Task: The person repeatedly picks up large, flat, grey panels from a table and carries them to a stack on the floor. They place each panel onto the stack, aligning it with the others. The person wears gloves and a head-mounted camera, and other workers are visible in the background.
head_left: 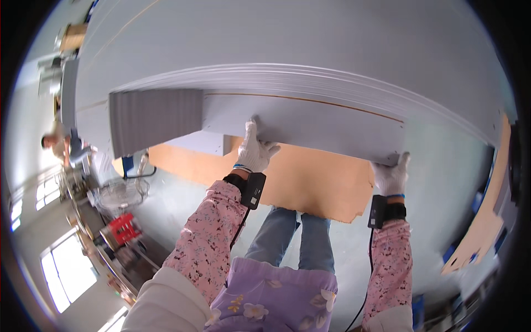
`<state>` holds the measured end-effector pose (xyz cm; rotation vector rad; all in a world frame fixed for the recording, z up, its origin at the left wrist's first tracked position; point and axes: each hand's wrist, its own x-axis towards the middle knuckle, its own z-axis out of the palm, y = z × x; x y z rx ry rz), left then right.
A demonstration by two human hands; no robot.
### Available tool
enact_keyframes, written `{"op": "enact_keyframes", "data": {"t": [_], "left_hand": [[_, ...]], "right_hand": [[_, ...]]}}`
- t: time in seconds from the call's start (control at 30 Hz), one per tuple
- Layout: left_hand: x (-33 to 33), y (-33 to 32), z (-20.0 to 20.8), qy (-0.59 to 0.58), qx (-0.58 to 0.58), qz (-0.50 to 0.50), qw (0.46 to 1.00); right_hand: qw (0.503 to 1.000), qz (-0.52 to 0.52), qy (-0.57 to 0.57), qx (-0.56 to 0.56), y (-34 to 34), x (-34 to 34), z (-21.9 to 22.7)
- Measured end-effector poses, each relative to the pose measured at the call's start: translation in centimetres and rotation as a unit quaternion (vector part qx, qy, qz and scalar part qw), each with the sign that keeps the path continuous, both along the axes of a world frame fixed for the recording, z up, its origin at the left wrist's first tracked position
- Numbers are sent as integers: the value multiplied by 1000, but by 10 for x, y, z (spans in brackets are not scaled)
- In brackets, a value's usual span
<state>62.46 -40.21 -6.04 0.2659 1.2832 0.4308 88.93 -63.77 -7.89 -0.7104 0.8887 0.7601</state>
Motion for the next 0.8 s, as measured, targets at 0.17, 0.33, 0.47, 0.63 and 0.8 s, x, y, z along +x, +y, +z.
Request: {"op": "enact_keyframes", "data": {"t": [0.17,0.33,0.47,0.63,0.8], "left_hand": [[-62,45,-10,-33,47,100,993],[-68,60,-14,-8,68,116,991],[-64,67,-3,141,57,-18,988],[-64,74,7,209,89,-78,971],[-88,81,-43,240,149,-219,934]], "right_hand": [[995,21,-22,-95,39,-25,29],[995,40,-40,-86,43,-22,16],[990,89,-82,-77,32,-14,19],[986,141,-64,-69,34,-16,33],[966,199,-57,-158,61,-21,34]]}}
